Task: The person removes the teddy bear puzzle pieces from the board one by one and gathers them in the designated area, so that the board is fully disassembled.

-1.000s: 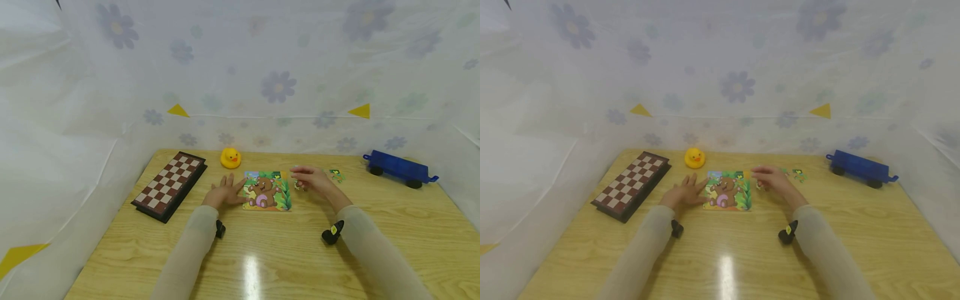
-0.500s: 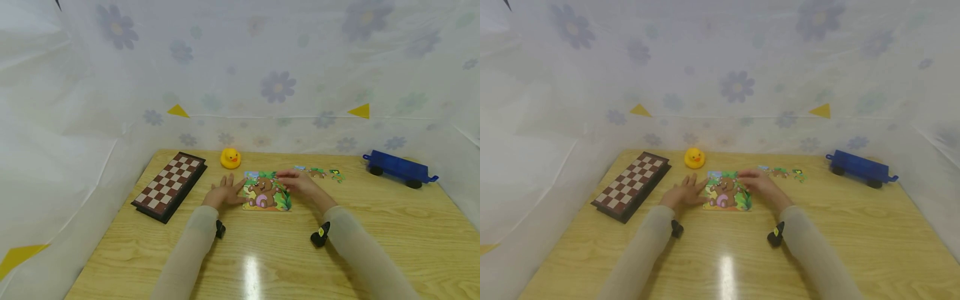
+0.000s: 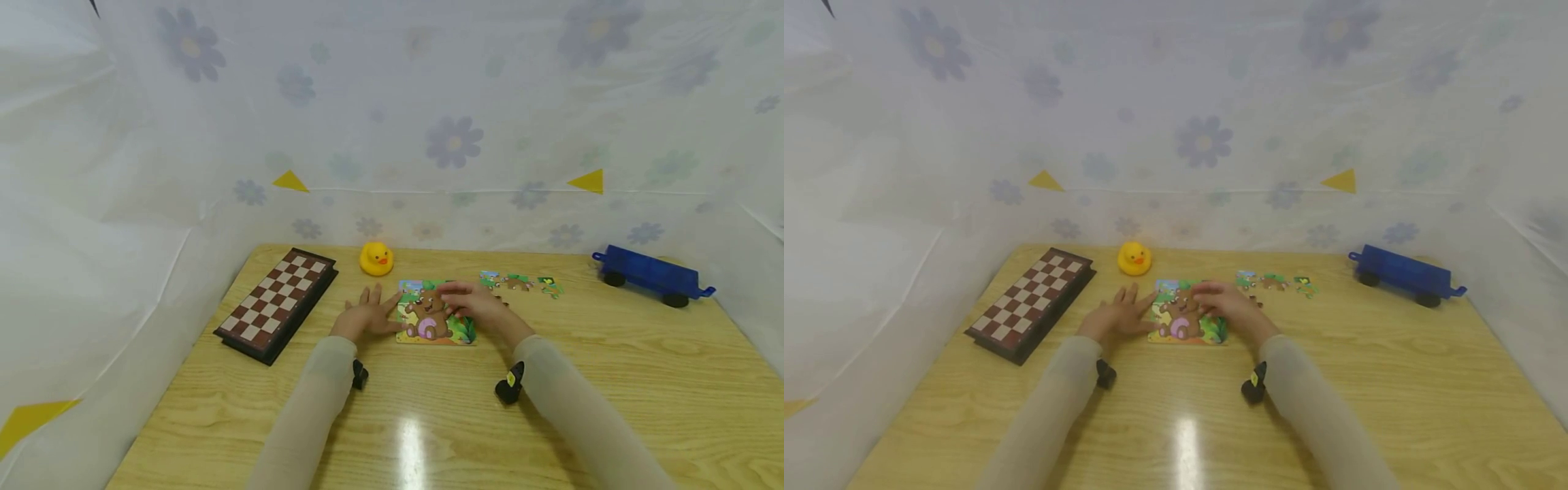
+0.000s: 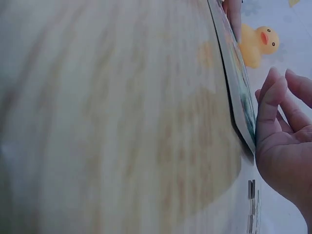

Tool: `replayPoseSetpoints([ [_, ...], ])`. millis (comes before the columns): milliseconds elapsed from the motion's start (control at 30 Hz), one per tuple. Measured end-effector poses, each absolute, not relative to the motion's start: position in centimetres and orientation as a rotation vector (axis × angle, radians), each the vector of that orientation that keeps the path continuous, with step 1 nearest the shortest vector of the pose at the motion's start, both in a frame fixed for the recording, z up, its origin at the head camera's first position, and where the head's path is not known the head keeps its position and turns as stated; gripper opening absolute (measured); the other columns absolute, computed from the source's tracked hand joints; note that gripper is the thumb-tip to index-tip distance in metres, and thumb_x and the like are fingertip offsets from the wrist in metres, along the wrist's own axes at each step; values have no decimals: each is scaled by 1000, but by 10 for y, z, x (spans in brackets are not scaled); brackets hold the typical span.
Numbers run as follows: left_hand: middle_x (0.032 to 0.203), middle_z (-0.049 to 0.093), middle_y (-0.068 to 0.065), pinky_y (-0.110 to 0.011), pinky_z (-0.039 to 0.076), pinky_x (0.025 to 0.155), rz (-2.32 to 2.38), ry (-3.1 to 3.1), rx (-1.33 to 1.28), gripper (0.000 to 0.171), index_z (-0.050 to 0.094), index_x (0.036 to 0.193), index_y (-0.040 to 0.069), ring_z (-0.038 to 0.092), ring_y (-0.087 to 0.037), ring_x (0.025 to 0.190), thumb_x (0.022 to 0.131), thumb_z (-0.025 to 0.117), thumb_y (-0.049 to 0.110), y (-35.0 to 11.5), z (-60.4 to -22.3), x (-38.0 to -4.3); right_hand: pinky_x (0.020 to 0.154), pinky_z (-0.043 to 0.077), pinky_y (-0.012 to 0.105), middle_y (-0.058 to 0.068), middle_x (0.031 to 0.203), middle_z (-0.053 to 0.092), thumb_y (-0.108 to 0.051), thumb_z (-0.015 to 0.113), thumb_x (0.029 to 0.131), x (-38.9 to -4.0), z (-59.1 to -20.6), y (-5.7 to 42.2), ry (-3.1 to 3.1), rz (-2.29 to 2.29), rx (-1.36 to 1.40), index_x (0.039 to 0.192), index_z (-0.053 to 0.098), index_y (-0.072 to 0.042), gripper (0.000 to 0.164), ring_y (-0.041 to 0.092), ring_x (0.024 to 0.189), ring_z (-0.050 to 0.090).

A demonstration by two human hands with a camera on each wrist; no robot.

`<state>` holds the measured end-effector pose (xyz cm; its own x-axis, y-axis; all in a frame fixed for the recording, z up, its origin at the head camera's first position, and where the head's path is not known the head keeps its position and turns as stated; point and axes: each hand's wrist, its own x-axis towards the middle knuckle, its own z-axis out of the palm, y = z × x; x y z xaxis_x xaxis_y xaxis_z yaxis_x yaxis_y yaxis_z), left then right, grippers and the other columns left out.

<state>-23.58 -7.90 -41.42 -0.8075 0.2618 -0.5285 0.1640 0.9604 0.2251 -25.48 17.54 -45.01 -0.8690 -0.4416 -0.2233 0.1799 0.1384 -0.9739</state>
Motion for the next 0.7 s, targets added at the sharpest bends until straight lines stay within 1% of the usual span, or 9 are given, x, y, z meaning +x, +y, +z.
replayPoseSetpoints([
  [167, 158, -13, -11, -65, 0, 108, 236, 2528, 300, 80, 3, 151, 40, -12, -32, 143, 88, 46, 65, -79, -415, -236, 60, 49, 22, 9, 107, 59, -19, 56, 96, -258, -453, 175, 2006, -1684, -266, 137, 47, 2, 46, 11, 73, 59],
  [233, 157, -13, -10, -65, 0, 108, 237, 2526, 298, 80, 3, 151, 40, -13, -32, 143, 88, 46, 65, -79, -415, -236, 59, 49, 23, 11, 108, 59, -19, 55, 97, -259, -454, 174, 2019, -1659, -278, 137, 46, 3, 47, 11, 72, 58],
  [400, 157, -14, -10, -65, 0, 108, 237, 2527, 294, 80, 3, 151, 41, -13, -32, 143, 88, 46, 66, -79, -416, -236, 59, 49, 23, 9, 112, 57, -20, 56, 97, -259, -451, 171, 2037, -1642, -221, 136, 48, 0, 45, 11, 69, 56],
  [500, 157, -14, -10, -65, 0, 108, 244, 2531, 295, 80, 3, 151, 41, -13, -32, 143, 88, 46, 66, -79, -417, -237, 57, 45, 23, 4, 104, 57, -21, 57, 96, -260, -449, 168, 2039, -1638, -169, 135, 50, -2, 44, 10, 64, 50],
  [633, 157, -14, -10, -65, -1, 108, 247, 2532, 295, 81, 3, 151, 41, -13, -32, 143, 87, 46, 66, -79, -417, -237, 54, 41, 22, 2, 88, 53, -21, 56, 96, -261, -445, 165, 2037, -1647, -135, 136, 49, -3, 44, 9, 59, 42],
  [700, 157, -14, -10, -65, -1, 108, 245, 2532, 296, 81, 3, 151, 41, -13, -32, 143, 87, 46, 66, -79, -417, -237, 53, 40, 21, 1, 86, 53, -20, 56, 97, -261, -444, 163, 2038, -1659, -122, 136, 49, -4, 44, 8, 58, 41],
])
